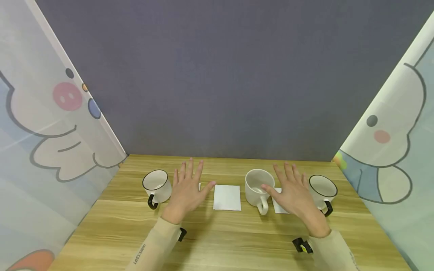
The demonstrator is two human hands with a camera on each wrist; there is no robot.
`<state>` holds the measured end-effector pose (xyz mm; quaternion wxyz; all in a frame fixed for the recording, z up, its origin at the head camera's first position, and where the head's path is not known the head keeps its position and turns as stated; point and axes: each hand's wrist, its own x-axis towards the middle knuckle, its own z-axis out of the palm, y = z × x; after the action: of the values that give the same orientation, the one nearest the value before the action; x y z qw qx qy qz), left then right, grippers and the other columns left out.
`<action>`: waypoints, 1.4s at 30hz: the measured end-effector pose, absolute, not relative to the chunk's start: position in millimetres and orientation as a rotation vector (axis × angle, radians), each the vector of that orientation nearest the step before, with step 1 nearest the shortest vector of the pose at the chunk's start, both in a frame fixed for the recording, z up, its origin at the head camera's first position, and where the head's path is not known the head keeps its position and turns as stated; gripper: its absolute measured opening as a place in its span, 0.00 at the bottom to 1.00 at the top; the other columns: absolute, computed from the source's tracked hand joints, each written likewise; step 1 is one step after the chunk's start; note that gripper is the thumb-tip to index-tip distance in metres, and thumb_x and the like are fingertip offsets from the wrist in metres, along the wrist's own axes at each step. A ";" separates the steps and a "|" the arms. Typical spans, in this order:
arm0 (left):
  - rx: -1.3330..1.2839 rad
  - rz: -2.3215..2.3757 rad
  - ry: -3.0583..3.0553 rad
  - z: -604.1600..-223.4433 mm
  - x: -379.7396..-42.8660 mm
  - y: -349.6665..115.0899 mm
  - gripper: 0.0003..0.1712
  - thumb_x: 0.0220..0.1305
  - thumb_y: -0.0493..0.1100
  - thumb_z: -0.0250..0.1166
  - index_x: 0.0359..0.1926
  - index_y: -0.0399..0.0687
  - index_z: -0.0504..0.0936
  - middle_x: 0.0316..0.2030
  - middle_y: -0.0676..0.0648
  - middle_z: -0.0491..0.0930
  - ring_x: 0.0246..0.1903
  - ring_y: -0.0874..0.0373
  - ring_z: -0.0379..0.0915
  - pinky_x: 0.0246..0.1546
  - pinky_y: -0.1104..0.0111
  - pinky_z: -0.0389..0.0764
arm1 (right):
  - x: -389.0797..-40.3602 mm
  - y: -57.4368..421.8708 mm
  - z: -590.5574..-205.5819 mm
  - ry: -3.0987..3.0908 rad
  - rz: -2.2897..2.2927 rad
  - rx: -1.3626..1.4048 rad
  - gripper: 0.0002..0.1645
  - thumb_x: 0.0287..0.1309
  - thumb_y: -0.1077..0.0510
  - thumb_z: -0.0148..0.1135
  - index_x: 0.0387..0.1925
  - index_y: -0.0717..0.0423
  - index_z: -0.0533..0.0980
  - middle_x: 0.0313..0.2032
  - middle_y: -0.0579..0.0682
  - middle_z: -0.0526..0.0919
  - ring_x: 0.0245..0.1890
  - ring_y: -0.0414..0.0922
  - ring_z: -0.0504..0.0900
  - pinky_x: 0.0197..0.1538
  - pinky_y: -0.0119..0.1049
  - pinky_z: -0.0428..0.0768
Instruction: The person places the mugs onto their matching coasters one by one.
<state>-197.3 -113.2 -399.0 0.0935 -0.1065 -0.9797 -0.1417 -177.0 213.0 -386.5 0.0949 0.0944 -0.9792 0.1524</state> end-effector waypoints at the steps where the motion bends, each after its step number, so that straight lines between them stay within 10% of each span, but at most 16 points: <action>1: -0.322 -0.427 -2.899 -399.3 -197.5 -113.3 0.48 0.63 0.76 0.38 0.75 0.58 0.43 0.73 0.42 0.32 0.72 0.42 0.26 0.68 0.46 0.31 | -176.5 212.5 -386.7 -2.896 0.462 0.285 0.52 0.59 0.25 0.43 0.73 0.54 0.52 0.71 0.69 0.46 0.70 0.67 0.40 0.64 0.70 0.40; 23: -0.579 -0.560 -2.631 -414.4 -199.3 -115.0 0.36 0.68 0.62 0.51 0.68 0.46 0.64 0.66 0.37 0.62 0.65 0.41 0.57 0.63 0.47 0.61 | -157.9 202.1 -406.3 -2.632 0.797 0.228 0.37 0.62 0.37 0.55 0.59 0.62 0.70 0.56 0.63 0.72 0.58 0.62 0.68 0.55 0.62 0.67; 42: -0.738 -0.670 -2.451 -421.2 -201.6 -111.7 0.17 0.66 0.48 0.59 0.50 0.43 0.78 0.51 0.47 0.76 0.54 0.52 0.72 0.54 0.59 0.74 | -142.6 199.9 -421.4 -2.468 1.132 0.121 0.10 0.58 0.51 0.66 0.32 0.53 0.79 0.31 0.45 0.81 0.34 0.43 0.81 0.36 0.35 0.82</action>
<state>-201.6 -111.7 -421.2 0.2451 -0.2703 -0.8981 -0.2456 -142.6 199.9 -421.4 0.2102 0.0435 -0.8877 0.4072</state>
